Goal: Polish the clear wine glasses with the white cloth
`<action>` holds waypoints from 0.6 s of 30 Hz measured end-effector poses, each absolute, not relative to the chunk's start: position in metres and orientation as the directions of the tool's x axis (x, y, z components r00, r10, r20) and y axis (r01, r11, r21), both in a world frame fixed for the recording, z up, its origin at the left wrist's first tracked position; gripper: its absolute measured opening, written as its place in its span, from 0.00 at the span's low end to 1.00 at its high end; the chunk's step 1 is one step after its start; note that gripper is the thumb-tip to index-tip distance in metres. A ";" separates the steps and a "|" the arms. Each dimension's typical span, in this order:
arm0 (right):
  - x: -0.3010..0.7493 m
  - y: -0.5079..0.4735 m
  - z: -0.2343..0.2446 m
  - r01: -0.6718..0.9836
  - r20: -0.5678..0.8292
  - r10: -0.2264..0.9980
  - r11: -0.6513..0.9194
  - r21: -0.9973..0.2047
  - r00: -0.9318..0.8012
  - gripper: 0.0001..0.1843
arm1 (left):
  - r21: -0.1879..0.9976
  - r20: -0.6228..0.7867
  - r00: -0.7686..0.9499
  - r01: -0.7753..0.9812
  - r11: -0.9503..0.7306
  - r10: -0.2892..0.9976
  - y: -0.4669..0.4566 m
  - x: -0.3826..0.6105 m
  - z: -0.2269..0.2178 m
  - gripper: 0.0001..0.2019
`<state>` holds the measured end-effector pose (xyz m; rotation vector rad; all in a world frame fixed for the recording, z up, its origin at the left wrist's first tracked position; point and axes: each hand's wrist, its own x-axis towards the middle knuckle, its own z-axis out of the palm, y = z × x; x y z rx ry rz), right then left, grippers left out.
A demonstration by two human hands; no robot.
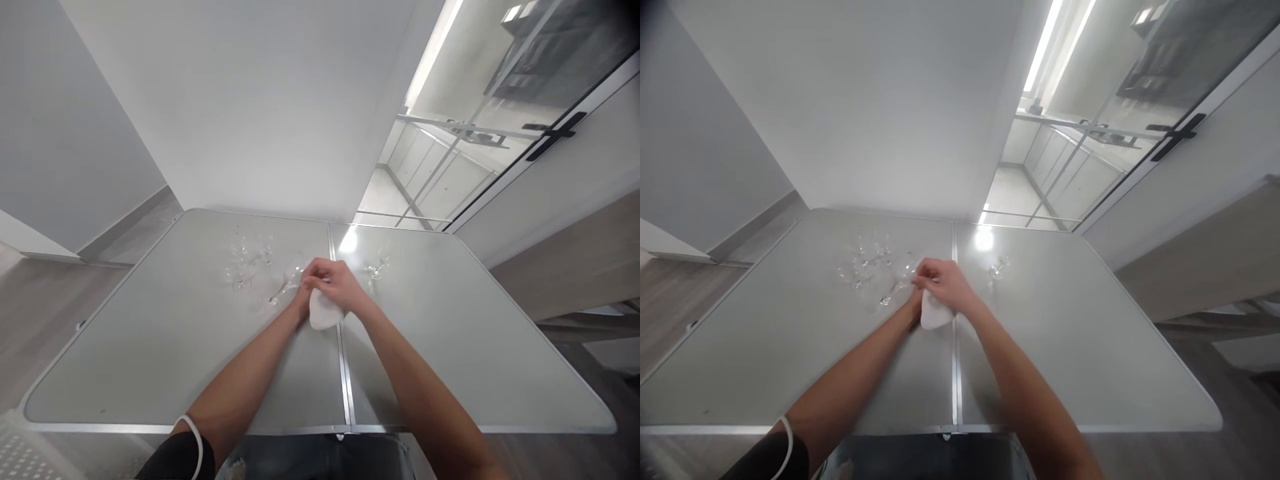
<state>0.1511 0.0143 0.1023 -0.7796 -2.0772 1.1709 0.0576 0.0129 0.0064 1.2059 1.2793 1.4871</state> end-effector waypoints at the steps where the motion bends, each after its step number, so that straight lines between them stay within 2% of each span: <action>1: 0.166 0.016 0.100 0.117 0.226 0.772 0.361 -0.925 -0.594 0.12 | 0.985 0.134 -0.185 -0.085 -0.151 0.974 0.012 0.057 0.005 0.19; 3: 0.191 0.020 0.090 0.022 0.179 0.854 0.217 -0.976 -0.489 0.14 | 0.959 0.121 -0.092 -0.246 -0.140 0.988 0.013 0.056 0.006 0.19; 5: 0.208 0.024 0.075 -0.029 0.140 0.907 0.140 -0.990 -0.396 0.15 | 0.894 0.114 0.006 -0.436 -0.100 0.993 0.015 0.055 0.011 0.18; 9: 0.222 0.032 0.048 -0.054 0.179 0.940 0.171 -0.984 -0.289 0.16 | 0.775 0.068 0.183 -0.629 0.064 0.981 0.019 0.051 0.018 0.27; 13: 0.223 0.037 0.038 -0.031 0.244 0.919 0.247 -0.969 -0.309 0.18 | 0.722 -0.032 0.358 -0.638 0.270 0.933 0.019 0.042 0.017 0.37; 18: 0.228 0.041 0.038 -0.089 0.254 0.903 0.238 -0.967 -0.347 0.19 | 0.786 -0.040 0.495 -0.521 0.333 0.868 0.017 0.037 0.012 0.30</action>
